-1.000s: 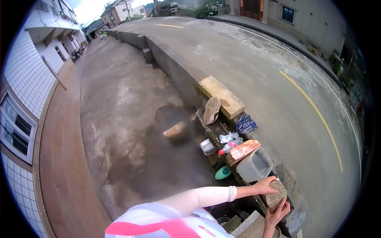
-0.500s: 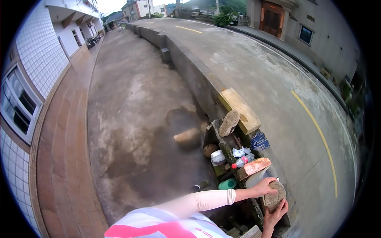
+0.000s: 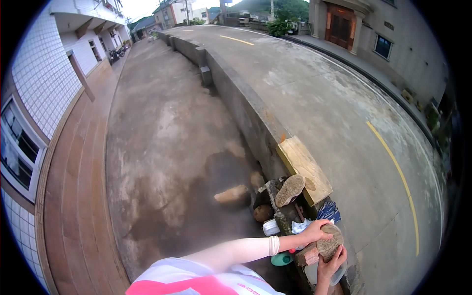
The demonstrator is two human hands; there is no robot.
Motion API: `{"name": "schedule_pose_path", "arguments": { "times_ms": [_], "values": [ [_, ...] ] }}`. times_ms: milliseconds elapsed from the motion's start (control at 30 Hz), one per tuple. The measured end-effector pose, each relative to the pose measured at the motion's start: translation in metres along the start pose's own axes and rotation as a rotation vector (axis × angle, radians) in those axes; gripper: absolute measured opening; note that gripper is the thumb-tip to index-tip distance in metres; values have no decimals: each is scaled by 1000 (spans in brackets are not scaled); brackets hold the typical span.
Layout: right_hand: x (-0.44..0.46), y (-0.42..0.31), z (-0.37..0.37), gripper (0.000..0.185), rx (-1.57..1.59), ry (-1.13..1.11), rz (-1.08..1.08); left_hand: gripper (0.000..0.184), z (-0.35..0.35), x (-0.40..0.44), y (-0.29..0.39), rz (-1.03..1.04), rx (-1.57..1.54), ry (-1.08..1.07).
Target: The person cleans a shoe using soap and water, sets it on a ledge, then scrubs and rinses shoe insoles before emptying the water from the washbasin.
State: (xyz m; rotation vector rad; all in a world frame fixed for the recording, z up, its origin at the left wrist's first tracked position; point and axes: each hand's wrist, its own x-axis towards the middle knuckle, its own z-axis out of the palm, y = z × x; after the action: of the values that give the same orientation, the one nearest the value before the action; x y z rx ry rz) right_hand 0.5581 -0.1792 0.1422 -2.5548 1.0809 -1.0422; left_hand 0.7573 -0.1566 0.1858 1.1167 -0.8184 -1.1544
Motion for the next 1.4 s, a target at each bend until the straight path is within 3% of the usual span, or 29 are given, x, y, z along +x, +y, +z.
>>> {"name": "schedule_pose_path", "arguments": {
  "times_ms": [367,467,533,600,633,667,800,1000,1267,1400],
  "values": [
    [48,-30,55,90,27,-120,-40,38,-74,19,13,-94,-79,68],
    [52,-37,60,87,-4,-106,-47,40,-83,17,15,-71,120,155],
    [44,-36,55,84,-4,-87,10,38,-98,18,-8,5,50,240],
    [34,-36,50,80,1,-93,33,36,-114,2,28,-164,-28,290],
    [32,-43,41,87,-46,-104,28,36,-133,4,3,-106,-143,314],
    [22,-40,37,82,68,-162,112,37,-147,1,2,-104,-130,332],
    [-23,-25,17,71,48,-205,217,36,-183,0,-6,-157,-149,441],
    [-68,-3,5,51,76,-208,370,34,-150,42,-20,-201,-273,381],
    [-60,10,-4,45,118,-231,475,40,-65,125,-79,-354,-448,197],
    [-85,32,5,44,130,-244,431,44,-41,163,-127,-466,-483,212]
  ]
}}
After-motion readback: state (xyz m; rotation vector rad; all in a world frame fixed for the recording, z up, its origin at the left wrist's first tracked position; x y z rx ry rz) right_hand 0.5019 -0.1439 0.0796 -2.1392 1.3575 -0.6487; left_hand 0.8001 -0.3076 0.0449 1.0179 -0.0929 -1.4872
